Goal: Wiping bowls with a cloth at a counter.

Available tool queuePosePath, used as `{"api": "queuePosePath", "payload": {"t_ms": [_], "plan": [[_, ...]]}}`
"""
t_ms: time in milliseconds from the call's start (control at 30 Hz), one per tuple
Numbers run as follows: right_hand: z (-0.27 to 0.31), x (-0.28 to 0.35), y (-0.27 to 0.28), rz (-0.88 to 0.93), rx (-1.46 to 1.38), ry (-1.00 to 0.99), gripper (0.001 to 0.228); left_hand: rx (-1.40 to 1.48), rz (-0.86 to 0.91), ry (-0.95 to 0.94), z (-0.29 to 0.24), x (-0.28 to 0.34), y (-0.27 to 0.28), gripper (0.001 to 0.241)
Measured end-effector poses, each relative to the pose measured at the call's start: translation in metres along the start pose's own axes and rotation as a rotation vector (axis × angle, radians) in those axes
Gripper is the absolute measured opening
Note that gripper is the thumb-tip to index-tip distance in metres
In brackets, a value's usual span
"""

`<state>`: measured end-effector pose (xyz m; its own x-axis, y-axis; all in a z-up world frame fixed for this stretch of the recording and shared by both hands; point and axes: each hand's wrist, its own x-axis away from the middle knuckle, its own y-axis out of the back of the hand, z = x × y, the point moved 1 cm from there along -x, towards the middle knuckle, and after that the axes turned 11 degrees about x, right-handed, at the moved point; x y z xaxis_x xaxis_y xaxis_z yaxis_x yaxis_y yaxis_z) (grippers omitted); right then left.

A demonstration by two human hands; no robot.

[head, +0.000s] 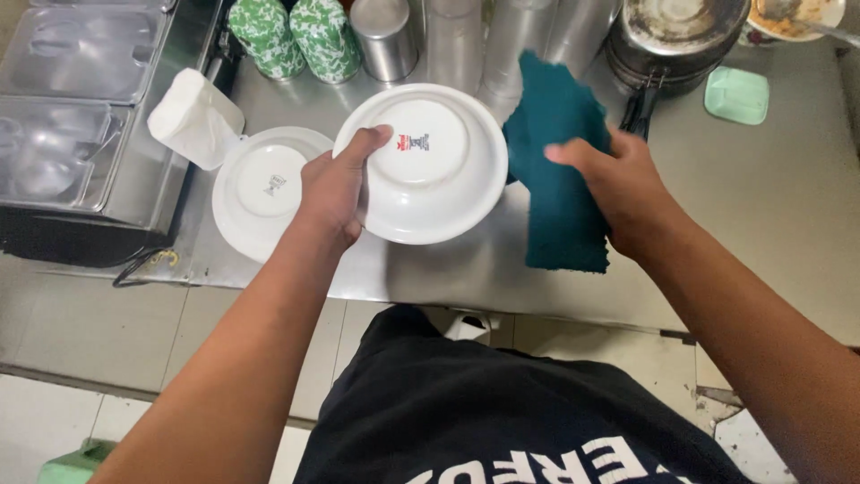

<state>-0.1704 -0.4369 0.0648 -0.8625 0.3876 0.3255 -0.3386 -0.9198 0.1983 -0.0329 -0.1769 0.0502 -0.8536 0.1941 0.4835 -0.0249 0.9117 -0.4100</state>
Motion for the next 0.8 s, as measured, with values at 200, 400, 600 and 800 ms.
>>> {"api": "queuePosePath", "payload": {"t_ms": [200,400,600,800], "plan": [[0.041,0.000,-0.048,-0.175,0.728,0.788,0.045,-0.018,0.094,-0.030,0.001,-0.001,-0.028,0.051],[0.057,-0.037,-0.066,-0.108,0.721,0.781,0.048,-0.069,0.145,-0.130,-0.011,-0.010,-0.026,0.046],[0.051,-0.013,-0.080,-0.039,0.833,0.960,0.050,-0.018,-0.029,-0.157,-0.006,-0.070,0.001,0.059],[0.059,-0.035,-0.105,-0.162,0.844,1.073,0.046,0.088,0.109,-0.189,0.007,-0.091,0.000,0.044]]}}
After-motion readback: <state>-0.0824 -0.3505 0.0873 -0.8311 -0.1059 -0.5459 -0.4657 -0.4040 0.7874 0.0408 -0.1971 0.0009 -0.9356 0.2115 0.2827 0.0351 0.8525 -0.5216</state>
